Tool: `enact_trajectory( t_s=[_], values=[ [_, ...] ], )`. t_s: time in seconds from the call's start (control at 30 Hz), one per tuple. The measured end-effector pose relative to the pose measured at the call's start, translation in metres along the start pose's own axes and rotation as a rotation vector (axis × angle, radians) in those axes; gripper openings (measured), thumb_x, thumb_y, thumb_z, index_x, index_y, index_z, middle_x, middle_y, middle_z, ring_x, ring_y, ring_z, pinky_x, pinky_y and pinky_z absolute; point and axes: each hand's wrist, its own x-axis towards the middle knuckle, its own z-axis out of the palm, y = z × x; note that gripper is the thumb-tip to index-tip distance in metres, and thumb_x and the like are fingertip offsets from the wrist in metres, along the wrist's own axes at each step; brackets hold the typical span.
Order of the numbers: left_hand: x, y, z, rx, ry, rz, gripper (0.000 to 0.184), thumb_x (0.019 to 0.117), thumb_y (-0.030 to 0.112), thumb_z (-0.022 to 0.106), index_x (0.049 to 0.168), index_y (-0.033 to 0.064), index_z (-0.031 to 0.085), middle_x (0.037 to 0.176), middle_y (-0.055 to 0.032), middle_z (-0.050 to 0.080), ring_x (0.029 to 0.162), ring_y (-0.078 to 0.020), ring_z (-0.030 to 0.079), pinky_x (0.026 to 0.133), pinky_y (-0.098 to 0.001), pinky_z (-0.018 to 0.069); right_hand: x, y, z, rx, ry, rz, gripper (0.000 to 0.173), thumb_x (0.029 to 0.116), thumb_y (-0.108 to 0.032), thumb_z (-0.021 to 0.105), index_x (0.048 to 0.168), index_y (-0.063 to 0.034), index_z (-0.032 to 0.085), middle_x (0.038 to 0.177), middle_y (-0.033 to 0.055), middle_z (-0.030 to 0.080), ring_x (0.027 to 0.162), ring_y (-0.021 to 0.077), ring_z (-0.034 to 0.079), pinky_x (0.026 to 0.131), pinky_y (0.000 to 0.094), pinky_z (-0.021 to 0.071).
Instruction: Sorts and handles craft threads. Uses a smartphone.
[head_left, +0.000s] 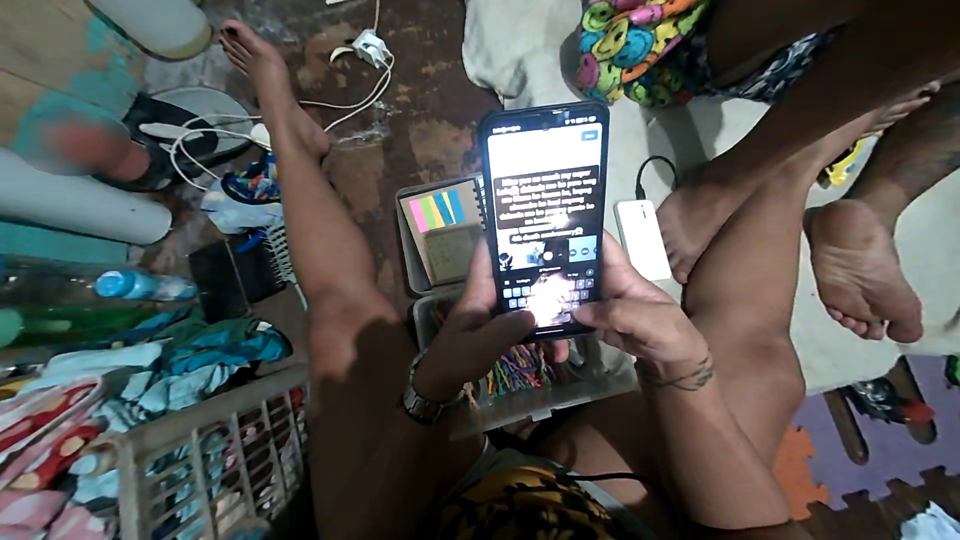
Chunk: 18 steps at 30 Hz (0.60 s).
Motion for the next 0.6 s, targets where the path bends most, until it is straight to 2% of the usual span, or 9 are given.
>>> enact_trajectory(
  t_s=[0.03, 0.1, 0.2, 0.3, 0.4, 0.53, 0.6],
  values=[
    [0.0, -0.003, -0.001, -0.004, -0.002, -0.001, 0.049, 0.0943, 0.007, 0.055, 0.139, 0.0141, 0.037, 0.112, -0.001, 0.067, 0.09, -0.01, 0.07, 0.075, -0.0265, 0.0609, 0.0, 0.0, 0.0, -0.003, -0.001, 0.004, 0.062, 0.0948, -0.004, 0.048, 0.148, -0.0303, 0.033, 0.122, -0.0017, 0.067, 0.092, 0.0122, 0.071, 0.07, 0.0266, 0.0625],
    [0.0, -0.001, 0.001, 0.017, 0.014, -0.012, 0.049, 0.094, 0.009, 0.056, 0.139, 0.0174, 0.038, 0.114, 0.002, 0.068, 0.092, -0.0081, 0.07, 0.077, -0.0257, 0.0612, 0.0, -0.001, -0.001, -0.002, -0.006, 0.005, 0.06, 0.0952, -0.003, 0.047, 0.147, -0.0303, 0.034, 0.121, -0.0015, 0.067, 0.092, 0.0124, 0.071, 0.07, 0.0269, 0.0628],
    [0.0, -0.001, 0.0, 0.011, 0.008, -0.017, 0.047, 0.0946, 0.009, 0.055, 0.139, 0.0127, 0.038, 0.112, -0.0026, 0.067, 0.09, -0.0111, 0.07, 0.075, -0.0275, 0.0613, -0.001, -0.001, -0.001, 0.006, -0.006, 0.007, 0.059, 0.0963, -0.005, 0.049, 0.148, -0.0296, 0.034, 0.121, -0.0003, 0.067, 0.092, 0.0128, 0.071, 0.071, 0.027, 0.0625],
    [0.0, 0.011, 0.009, 0.047, 0.05, 0.002, 0.043, 0.0913, 0.003, 0.053, 0.131, 0.0192, 0.043, 0.103, 0.0096, 0.069, 0.084, -0.0016, 0.069, 0.071, -0.0202, 0.0601, -0.001, -0.001, -0.002, 0.0, -0.004, 0.005, 0.058, 0.0964, -0.004, 0.048, 0.147, -0.0301, 0.035, 0.122, -0.0029, 0.067, 0.092, 0.0113, 0.072, 0.072, 0.0262, 0.0626],
    [0.001, 0.01, 0.007, -0.019, -0.019, 0.035, 0.063, 0.0932, 0.003, 0.051, 0.148, 0.0259, 0.03, 0.112, 0.0065, 0.068, 0.086, -0.0038, 0.069, 0.072, -0.0202, 0.0599, -0.001, -0.001, -0.002, 0.004, -0.001, 0.005, 0.056, 0.0971, -0.005, 0.048, 0.146, -0.03, 0.036, 0.121, -0.003, 0.067, 0.092, 0.0114, 0.072, 0.071, 0.0262, 0.0627],
    [0.001, 0.01, 0.007, -0.026, -0.021, 0.028, 0.066, 0.093, 0.002, 0.051, 0.149, 0.0269, 0.028, 0.114, 0.0057, 0.067, 0.087, -0.0046, 0.07, 0.072, -0.021, 0.0604, -0.001, -0.002, -0.002, 0.016, -0.012, 0.004, 0.056, 0.0967, -0.004, 0.046, 0.146, -0.0292, 0.037, 0.122, -0.0021, 0.067, 0.094, 0.0121, 0.072, 0.072, 0.0267, 0.0627],
    [0.001, 0.011, 0.008, 0.009, 0.001, 0.023, 0.058, 0.0922, 0.002, 0.051, 0.143, 0.0235, 0.034, 0.109, 0.0075, 0.069, 0.085, -0.0024, 0.069, 0.071, -0.0195, 0.0597, -0.001, -0.001, -0.002, 0.017, -0.011, 0.002, 0.054, 0.0973, -0.004, 0.045, 0.144, -0.0294, 0.038, 0.121, -0.0026, 0.068, 0.093, 0.0118, 0.072, 0.072, 0.0268, 0.063]
  ],
)
